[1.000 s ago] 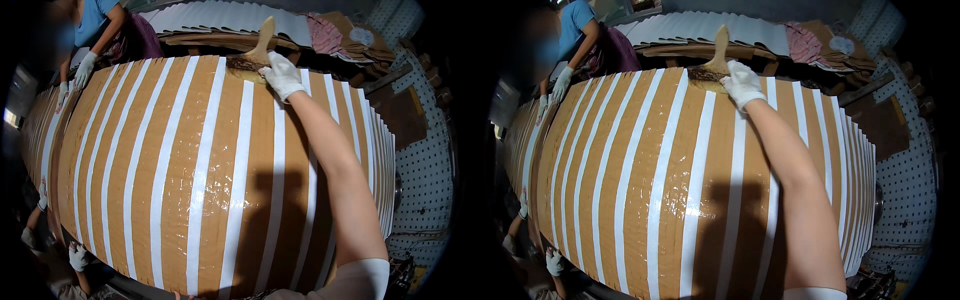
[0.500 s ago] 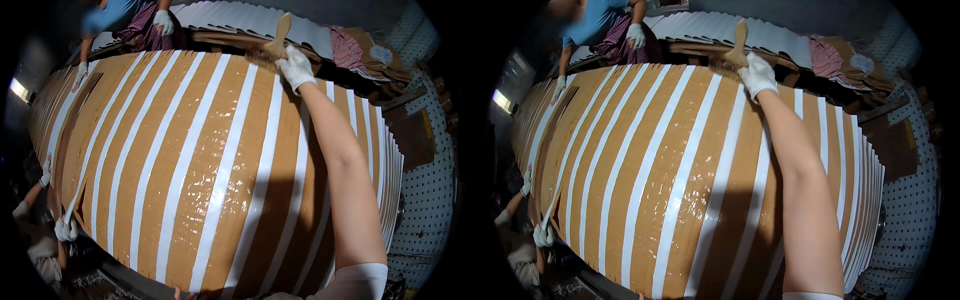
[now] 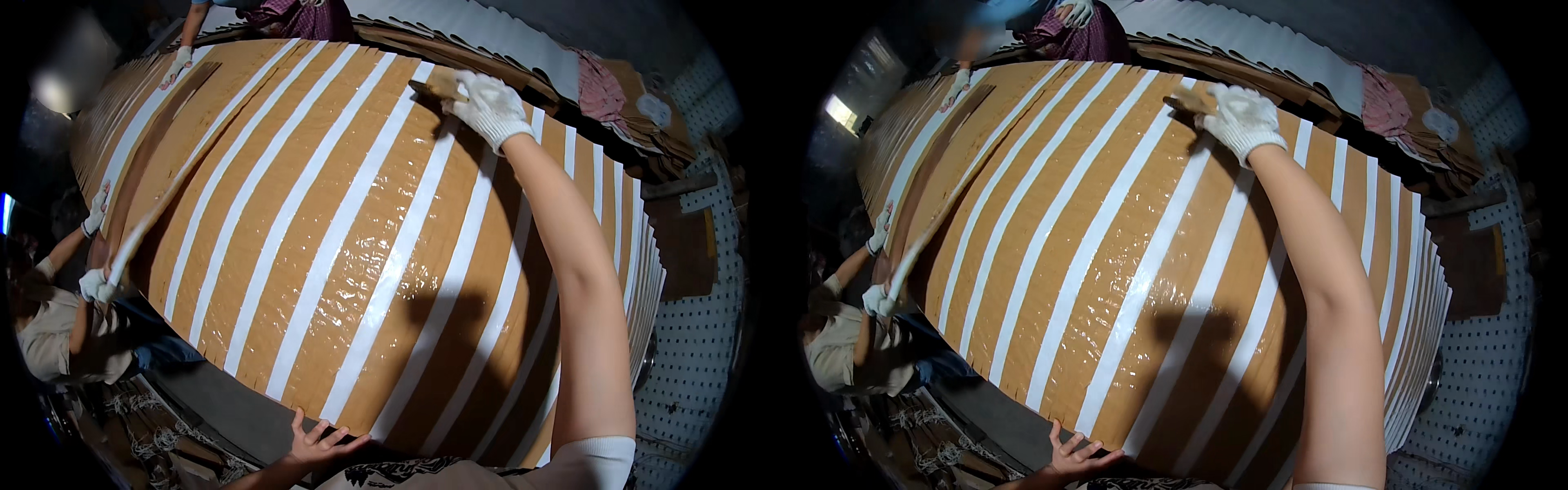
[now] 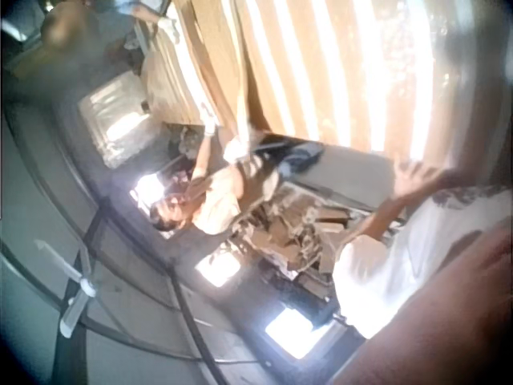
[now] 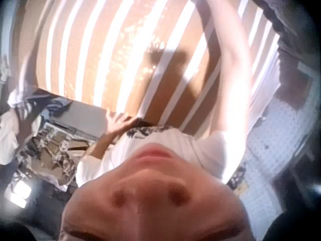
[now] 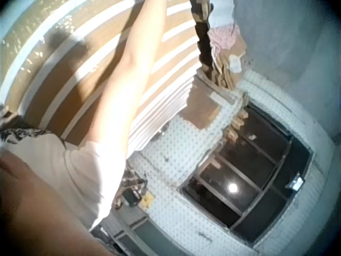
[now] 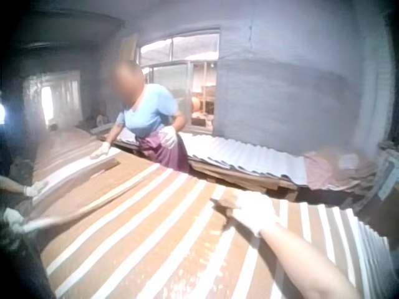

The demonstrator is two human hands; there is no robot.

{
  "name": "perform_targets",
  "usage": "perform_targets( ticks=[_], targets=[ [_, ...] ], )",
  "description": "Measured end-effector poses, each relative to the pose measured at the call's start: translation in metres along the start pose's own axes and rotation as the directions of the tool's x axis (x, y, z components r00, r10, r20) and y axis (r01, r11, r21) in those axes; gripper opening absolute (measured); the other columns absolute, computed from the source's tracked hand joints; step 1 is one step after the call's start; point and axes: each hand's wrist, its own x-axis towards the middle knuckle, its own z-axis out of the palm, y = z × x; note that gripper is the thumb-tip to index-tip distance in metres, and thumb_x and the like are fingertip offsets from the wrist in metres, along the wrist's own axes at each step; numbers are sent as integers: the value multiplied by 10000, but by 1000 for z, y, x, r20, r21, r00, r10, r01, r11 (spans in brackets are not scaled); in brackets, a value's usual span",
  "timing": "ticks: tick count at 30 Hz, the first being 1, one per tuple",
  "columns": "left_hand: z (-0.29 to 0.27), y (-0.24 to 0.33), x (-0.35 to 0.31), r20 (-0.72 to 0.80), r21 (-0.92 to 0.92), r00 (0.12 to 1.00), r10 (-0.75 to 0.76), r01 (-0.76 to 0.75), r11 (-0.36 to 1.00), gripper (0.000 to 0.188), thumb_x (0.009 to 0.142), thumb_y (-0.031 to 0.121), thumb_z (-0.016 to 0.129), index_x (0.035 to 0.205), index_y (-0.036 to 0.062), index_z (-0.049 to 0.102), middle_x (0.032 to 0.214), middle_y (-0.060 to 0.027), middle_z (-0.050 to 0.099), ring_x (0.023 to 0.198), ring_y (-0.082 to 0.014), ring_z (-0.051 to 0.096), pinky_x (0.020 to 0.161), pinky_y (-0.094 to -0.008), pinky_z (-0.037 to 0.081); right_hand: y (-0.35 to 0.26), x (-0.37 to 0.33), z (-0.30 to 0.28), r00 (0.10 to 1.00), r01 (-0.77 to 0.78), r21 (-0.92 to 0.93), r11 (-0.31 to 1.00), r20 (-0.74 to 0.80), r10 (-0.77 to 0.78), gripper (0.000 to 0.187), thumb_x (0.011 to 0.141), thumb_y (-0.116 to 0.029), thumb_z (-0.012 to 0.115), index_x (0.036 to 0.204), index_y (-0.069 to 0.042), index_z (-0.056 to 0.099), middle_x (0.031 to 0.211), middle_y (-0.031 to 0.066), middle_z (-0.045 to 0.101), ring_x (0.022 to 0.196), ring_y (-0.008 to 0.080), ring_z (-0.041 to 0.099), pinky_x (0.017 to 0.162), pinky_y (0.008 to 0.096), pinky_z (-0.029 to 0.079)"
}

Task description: The person repeatedly dips a wide brush into a metal bowl of liquid and applies it in long strokes across a large striped cardboard sheet. The person occasionally uses a small blue scraper to smooth the surface. A coworker is visible in the background working on the same sheet.

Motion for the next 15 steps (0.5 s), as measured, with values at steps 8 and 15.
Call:
perform_targets(
  ticks=[8, 15],
  targets=[
    [11, -2, 0, -51, 4, 998, 39, -39, 999, 604, 793, 633, 704, 1351, 503, 514, 1570, 25, 264, 1496, -279, 151, 1052, -705, 297, 12, -39, 44, 964, 208, 59, 976, -183, -194, 159, 910, -190, 528, 939, -145, 678, 917, 129, 697, 903, 331, 683, 816, 428, 545],
    [7, 6, -12, -20, -18, 999, -33, 32, 999, 532, 761, 585, 759, 1255, 458, 609, 1413, 6, 382, 1373, -252, 298, 976, -760, 348, -33, -216, -11, 886, 204, 856, 476, 46, -462, 472, 723, -116, 812, 1177, -90, 684, 958, 102, 711, 864, 242, 694, 783, 305, 566]
  ],
)
